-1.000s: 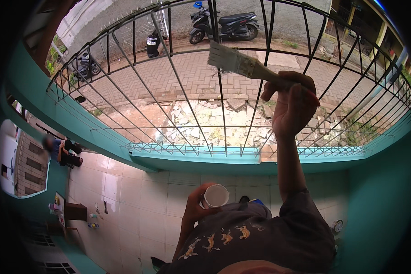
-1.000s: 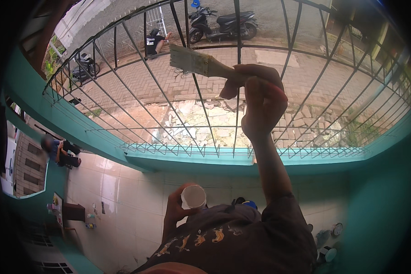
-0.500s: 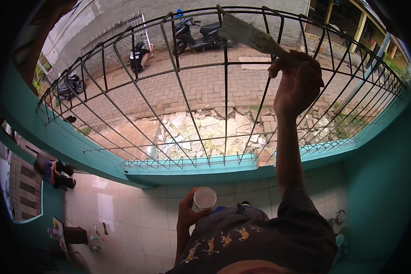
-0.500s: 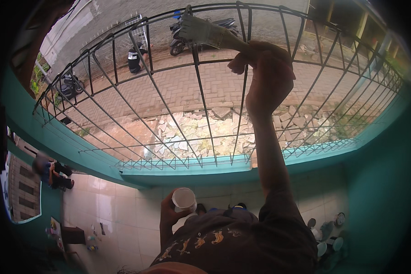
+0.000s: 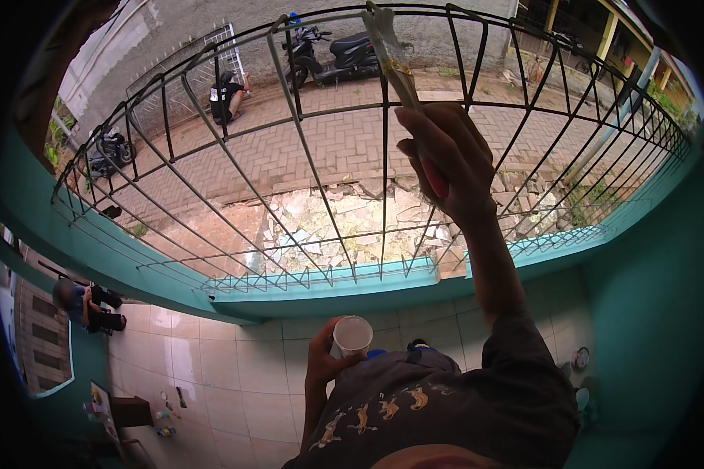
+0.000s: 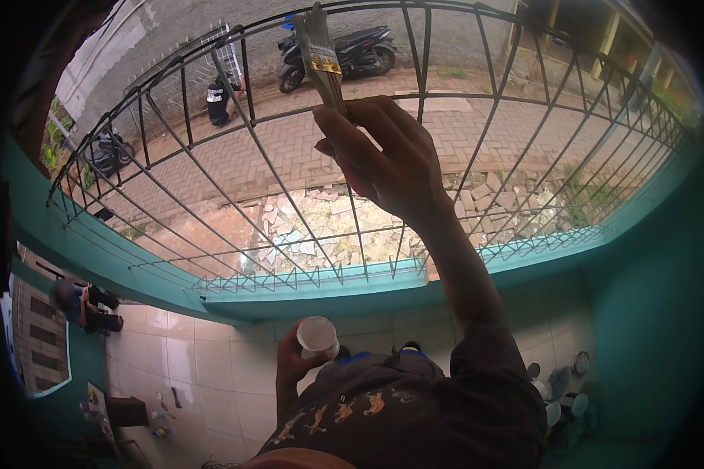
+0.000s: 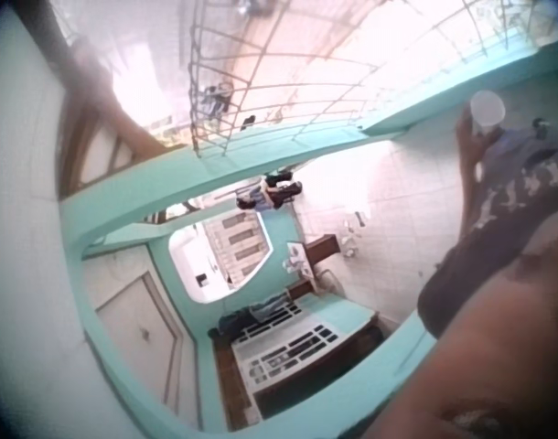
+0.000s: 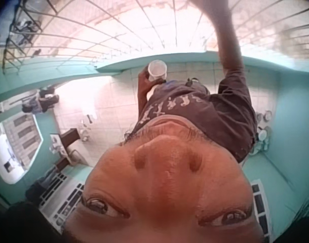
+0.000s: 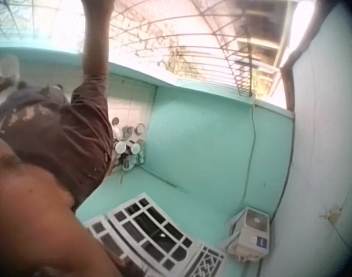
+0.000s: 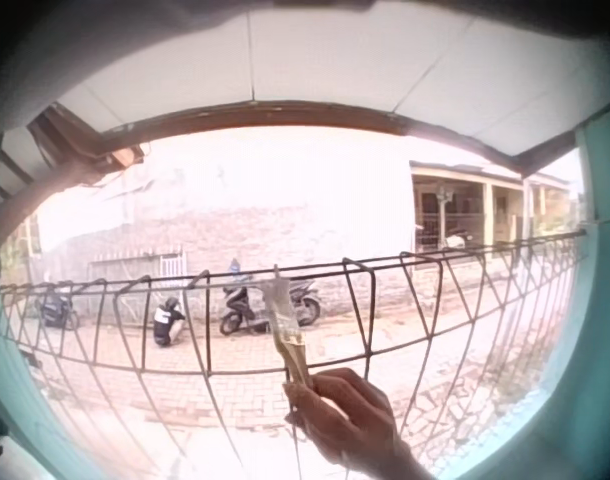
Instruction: The person paints a metal railing on a balcony using a paintbrush and a small container of white paint. They repeatedly dip the brush into the container and apply paint to the vertical bars of the railing.
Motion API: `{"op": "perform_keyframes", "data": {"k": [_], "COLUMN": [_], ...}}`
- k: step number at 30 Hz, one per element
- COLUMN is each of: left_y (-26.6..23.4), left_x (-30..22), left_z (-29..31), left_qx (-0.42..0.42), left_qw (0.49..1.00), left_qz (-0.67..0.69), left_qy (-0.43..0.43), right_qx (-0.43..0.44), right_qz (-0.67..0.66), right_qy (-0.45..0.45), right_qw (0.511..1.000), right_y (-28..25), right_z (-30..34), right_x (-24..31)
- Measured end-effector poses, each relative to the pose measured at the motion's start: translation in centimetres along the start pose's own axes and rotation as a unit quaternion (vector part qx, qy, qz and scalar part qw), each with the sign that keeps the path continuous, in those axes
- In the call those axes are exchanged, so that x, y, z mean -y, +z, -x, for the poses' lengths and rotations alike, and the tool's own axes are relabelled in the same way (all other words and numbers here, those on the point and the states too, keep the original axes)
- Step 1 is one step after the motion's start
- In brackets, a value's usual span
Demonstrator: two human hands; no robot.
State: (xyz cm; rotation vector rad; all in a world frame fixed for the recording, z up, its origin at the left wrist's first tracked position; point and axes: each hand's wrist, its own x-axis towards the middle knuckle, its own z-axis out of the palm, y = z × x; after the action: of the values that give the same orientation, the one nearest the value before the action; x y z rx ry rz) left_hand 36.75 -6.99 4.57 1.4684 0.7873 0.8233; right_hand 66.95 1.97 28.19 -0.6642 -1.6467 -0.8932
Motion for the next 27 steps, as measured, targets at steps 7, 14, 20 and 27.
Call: {"op": "perform_keyframes", "data": {"k": [7,14,20,27], "left_y": [-0.6,-0.6,-0.7,-0.6], "left_x": [1.2,1.0,1.2,1.1], "left_z": [0.4,-0.1,0.2,0.2], "left_qx": [-0.01,0.003,-0.002,0.004], "left_qw": [1.0,0.999,1.0,1.0], "left_qz": [0.023,0.037,0.022,0.017], "left_qy": [-0.006,-0.008,-0.01,-0.007], "right_qx": [0.005,0.128,0.019,-0.166], "right_qz": [0.037,0.034,-0.107,-0.19], "right_qy": [-0.002,-0.012,0.055,0.246], "right_qw": [0.999,0.991,0.993,0.936], "right_y": [-2.0,-0.8,-2.2,-2.0], "right_z": [1.4,2.2,1.9,3.2], "right_x": [1.1,2.0,1.5,0.8]}}
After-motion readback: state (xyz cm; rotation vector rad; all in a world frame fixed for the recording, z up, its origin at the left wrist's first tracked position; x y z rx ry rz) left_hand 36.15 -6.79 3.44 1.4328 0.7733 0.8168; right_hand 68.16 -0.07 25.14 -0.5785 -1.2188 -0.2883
